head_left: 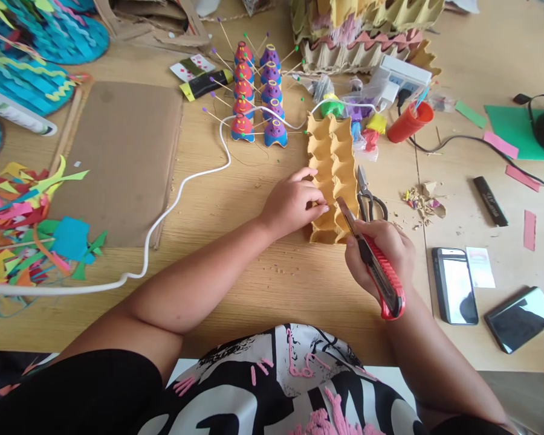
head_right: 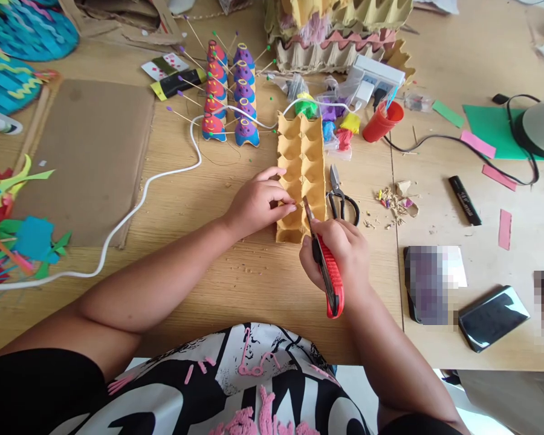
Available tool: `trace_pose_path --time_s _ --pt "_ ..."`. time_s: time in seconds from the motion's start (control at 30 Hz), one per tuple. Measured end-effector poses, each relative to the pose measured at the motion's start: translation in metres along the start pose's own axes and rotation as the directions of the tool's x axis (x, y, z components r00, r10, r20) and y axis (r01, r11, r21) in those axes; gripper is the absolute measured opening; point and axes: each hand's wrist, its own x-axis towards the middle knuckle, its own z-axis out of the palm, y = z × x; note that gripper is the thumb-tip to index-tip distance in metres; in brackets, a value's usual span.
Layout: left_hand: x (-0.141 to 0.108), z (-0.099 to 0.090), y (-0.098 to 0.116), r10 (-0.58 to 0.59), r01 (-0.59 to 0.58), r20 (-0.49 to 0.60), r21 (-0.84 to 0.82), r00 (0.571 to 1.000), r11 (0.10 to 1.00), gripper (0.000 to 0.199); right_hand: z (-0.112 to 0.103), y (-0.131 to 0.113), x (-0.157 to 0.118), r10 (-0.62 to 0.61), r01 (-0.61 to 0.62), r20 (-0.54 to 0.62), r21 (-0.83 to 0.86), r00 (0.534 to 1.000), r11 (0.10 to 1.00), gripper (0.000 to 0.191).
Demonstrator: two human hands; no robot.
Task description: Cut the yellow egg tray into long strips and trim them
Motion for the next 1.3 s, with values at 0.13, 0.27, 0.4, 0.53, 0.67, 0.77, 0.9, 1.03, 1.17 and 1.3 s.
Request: trace_pose_path --time_s 0.13,0.27,0.4,0.53,0.67,0.77,0.9,1.03,1.17,1.3 --pt "0.0 0.0 0.0 0.002 -0.002 0.003 0.002 1.0 1.0 0.008 0.001 -0.001 0.0 -0.039 0.04 0.015 -0.048 0.999 0.998 0.014" --pt "-0.001 -0.001 0.001 -0.001 0.001 0.0 0.005 1.0 1.0 0.008 0.002 -0.001 0.0 -0.084 0.085 0.026 -0.057 0.996 0.995 0.015" --pt "-0.001 -0.001 0.001 -0.001 0.001 0.003 0.003 1.0 1.0 0.008 0.001 0.0 0.001 -0.089 0.097 0.082 -0.109 0.993 0.989 0.016" --pt "0.0 0.0 0.001 -0.001 0.001 0.004 0.008 1.0 1.0 0.008 0.001 0.0 0.001 -0.051 0.058 0.073 -0.088 0.996 0.994 0.014" --pt "0.0 0.0 0.002 -0.005 0.005 0.008 0.015 1.0 1.0 0.008 0.004 -0.001 -0.001 -0.057 0.064 0.068 -0.096 0.996 0.993 0.015" --pt "0.0 0.0 0.003 -0.002 0.002 0.004 0.014 1.0 1.0 0.008 0.008 0.0 -0.004 -0.079 0.083 0.049 -0.089 0.996 0.993 0.016" --pt "0.0 0.0 0.003 -0.013 0.013 0.011 0.024 1.0 1.0 0.007 0.009 0.002 -0.004 -0.057 0.062 0.063 -0.093 0.996 0.994 0.018" --pt "-0.001 0.0 0.003 -0.001 0.001 0.0 0.015 1.0 1.0 0.007 0.002 -0.005 -0.006 -0.096 0.104 0.068 -0.132 0.993 0.986 0.023" --pt "-0.001 0.0 0.003 0.007 -0.007 -0.005 0.026 1.0 1.0 0.006 -0.002 -0.01 -0.005 -0.179 0.192 0.091 -0.18 0.98 0.965 0.024" --pt "-0.001 0.0 0.003 0.003 -0.002 -0.006 0.027 1.0 1.0 0.007 -0.002 -0.01 -0.004 -0.171 0.18 0.074 -0.142 0.982 0.973 0.023"
